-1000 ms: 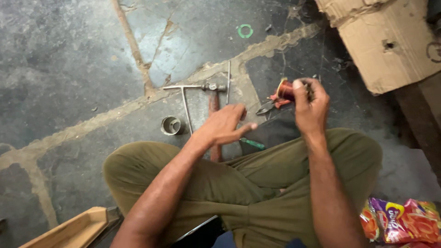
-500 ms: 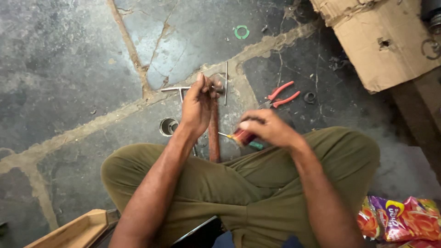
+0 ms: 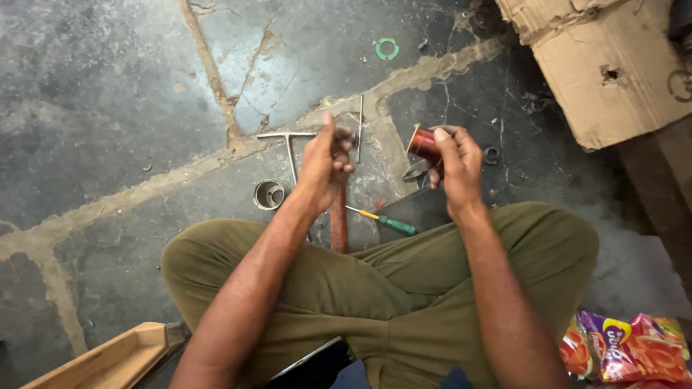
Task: The person sits on the floor and uses a hammer to tap a cylindrical object, then winds copper wire around it using both hands. They use pliers to cut the wire and continue winding it tightly around the cylinder.
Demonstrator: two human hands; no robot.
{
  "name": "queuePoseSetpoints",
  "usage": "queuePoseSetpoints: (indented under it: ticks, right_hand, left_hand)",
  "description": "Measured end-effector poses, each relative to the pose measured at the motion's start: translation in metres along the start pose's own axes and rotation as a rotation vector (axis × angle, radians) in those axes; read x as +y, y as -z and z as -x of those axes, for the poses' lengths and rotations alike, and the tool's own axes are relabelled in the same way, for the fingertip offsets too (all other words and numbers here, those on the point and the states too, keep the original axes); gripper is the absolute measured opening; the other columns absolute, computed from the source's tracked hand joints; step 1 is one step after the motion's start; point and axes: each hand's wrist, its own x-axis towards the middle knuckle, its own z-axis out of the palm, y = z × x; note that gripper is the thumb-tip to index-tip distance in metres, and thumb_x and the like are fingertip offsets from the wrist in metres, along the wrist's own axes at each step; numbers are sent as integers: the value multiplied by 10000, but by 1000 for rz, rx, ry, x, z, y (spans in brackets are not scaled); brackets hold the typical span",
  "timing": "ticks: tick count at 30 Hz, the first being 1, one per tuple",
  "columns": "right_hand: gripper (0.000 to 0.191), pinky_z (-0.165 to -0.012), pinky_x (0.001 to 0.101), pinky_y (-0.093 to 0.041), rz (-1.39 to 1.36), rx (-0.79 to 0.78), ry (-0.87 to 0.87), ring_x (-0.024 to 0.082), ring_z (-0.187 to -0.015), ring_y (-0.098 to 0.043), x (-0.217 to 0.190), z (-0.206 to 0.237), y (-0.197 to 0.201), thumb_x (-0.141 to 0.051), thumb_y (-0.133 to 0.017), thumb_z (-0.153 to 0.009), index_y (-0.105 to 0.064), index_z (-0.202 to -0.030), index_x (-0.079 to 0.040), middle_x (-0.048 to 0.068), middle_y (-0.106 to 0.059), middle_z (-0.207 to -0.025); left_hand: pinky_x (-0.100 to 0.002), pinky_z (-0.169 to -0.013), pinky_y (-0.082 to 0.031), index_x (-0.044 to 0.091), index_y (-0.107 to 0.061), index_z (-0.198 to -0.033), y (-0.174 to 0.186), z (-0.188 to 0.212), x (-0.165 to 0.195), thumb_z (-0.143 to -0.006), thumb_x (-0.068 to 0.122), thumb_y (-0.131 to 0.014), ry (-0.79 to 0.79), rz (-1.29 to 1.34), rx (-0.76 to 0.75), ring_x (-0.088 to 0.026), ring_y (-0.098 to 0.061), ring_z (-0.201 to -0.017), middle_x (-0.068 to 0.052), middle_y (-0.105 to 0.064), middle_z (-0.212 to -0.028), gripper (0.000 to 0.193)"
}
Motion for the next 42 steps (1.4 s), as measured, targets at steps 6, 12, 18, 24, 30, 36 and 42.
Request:
queuePoseSetpoints:
  ticks: [6,12,18,24,30,36,42]
  right_hand:
    - [264,-409,205,-375,21,-33,2,34,-497,-493,-1,3,-6,-279,-623,-1009,-655,-1087,-29,36,-694,-832]
    - [215,-405,204,-353,-51,-173,-42,24,-509,-504,2,4,4,-235,-603,-986,-680,-1068,-52,31,-716,-829]
    - [301,-600,274,-496,233,-648,-89,79,-722,-624,7,7,2,-305,-684,-949,-745,-1055,-29,22,-740,-871]
    - [377,-673,352,-545,933,-159,58,198,-763,-699,1,2,0,-367,-787,-830,-786,-1016,-39,88,-742,-850]
    - [334,-510,277,-425,128,169,185,112,-605,-554,-7,-13,16,-315,-600,-1023,-669,-1097,3,78,-707,-871]
    - [432,-453,295,-374,-625,24,-39,148,-504,-477,-11,-14,24,-443,-455,-1050,-644,-1061,-54,71,-597,-764]
    - [446,-454,303,-373,-914,-331,-119,164,-519,-489,-9,-6,27,-446,-496,-1055,-616,-1045,-16,106,-576,-748]
  left_hand:
    - [-270,-646,-488,57,-705,-957,-2,-5,-10,-998,441,-597,-301,-465,-3,-67,-600,-777,18,-685,-864,401]
    - [-337,-832,-589,76,-558,-901,17,-16,-2,-1003,390,-543,-129,140,-92,-195,-718,-918,-59,-761,-991,330]
    - [-302,-505,-469,19,-653,-1004,25,-16,21,-1169,283,-629,-318,538,-475,-135,-579,-596,-13,-644,-677,313]
    - [-480,-787,-523,55,-667,-1122,-4,5,12,-948,466,-638,-555,-1382,-17,-367,-687,-933,-185,-714,-1008,448]
    - [-532,-851,-515,142,-687,-1176,-20,25,-10,-992,522,-497,-241,-1669,-549,-412,-673,-980,-188,-721,-1037,464]
    - [-504,-772,-513,58,-727,-965,-28,35,5,-967,518,-615,-362,-1567,-694,-402,-671,-837,-209,-691,-853,473]
    - [-524,-885,-449,176,-706,-878,-23,25,17,-1047,460,-546,-1332,-1205,-46,-312,-702,-920,-92,-768,-984,367]
